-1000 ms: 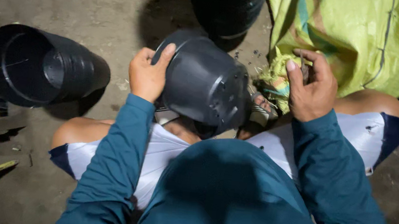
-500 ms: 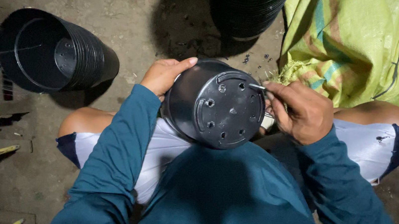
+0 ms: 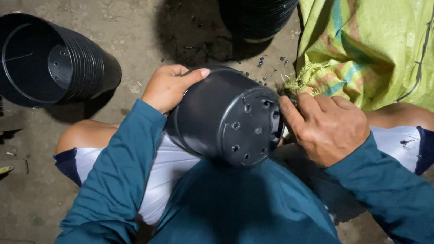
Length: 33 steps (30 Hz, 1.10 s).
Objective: The person sits on the floor and uses a pointed tool to punch drainage holes into the bottom of black plastic nursery pots. They handle the pots one at a time, rotating them to create multiple holes before setting them aside.
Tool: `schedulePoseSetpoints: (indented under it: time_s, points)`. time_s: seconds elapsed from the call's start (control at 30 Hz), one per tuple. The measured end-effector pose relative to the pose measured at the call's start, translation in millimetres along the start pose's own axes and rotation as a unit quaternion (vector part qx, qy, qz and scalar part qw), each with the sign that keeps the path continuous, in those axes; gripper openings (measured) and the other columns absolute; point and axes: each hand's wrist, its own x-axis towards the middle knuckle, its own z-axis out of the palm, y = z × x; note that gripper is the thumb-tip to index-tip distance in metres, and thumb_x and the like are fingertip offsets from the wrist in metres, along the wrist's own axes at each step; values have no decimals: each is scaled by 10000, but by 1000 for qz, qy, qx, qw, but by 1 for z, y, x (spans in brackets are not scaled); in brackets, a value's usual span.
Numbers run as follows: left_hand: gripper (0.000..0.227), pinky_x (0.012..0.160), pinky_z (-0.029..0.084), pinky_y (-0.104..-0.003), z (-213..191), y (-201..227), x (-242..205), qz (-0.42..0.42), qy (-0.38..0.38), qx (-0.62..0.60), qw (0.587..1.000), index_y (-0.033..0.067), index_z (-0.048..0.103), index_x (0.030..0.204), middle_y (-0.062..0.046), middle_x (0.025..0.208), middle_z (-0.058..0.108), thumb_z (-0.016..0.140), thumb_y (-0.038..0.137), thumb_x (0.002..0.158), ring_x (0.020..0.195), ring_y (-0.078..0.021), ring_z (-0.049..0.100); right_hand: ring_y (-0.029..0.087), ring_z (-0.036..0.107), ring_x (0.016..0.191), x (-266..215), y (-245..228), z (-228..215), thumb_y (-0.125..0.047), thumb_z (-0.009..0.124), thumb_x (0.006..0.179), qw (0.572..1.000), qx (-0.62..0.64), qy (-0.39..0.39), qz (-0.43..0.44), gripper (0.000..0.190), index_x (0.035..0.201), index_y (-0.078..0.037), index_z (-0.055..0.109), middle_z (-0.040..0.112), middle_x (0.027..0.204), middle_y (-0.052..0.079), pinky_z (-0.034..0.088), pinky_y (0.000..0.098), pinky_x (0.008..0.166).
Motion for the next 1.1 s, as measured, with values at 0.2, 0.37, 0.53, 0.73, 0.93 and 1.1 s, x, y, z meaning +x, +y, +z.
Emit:
schedulePoseSetpoints:
  time_s: [0.2,0.37,0.53,0.73,0.93,1.1]
  points:
    - [372,537,539,-268,8,18,-27,58,45,60,995,-3,728,814,-60,700,734,812,357,854,586,-114,672,304,669,599,-3,-3,-3,-200,683,852,975,151,-94,137,279,1103,-118,772,720,805,110,510,420,525]
    - [402,577,549,-289,7,27,-55,124,135,137,974,-12,735,846,-90,694,736,815,381,872,613,-129,701,311,662,568,-9,-10,-3,-250,629,947,880,332,-179,288,224,985,-86,777,698,677,147,513,413,556]
    - [397,648,536,-288,7,30,-79,224,206,155,940,-25,727,914,-104,769,742,830,358,912,690,-134,687,196,668,625,-28,-36,14,-175,548,995,773,545,-75,315,246,992,-10,731,736,741,61,553,351,585]
    - [330,644,531,-259,4,29,-97,198,222,108,949,-17,721,948,-60,799,757,821,295,915,692,-84,667,37,325,455,-44,-57,33,-256,487,1077,328,838,-119,420,329,1009,20,651,414,589,-71,291,213,396]
    - [302,631,516,-230,-2,22,-98,184,177,50,966,-5,713,944,-28,806,740,813,279,920,696,-53,629,79,353,481,-41,-62,28,-269,486,1077,338,833,-122,420,336,1001,14,649,426,599,-15,313,246,435]
    - [300,611,506,-230,-3,22,-94,165,191,72,965,-6,718,921,-38,779,734,811,279,922,683,-55,621,186,465,478,-29,-50,0,-202,596,1006,800,481,-39,356,197,998,-37,702,535,595,126,393,356,488]
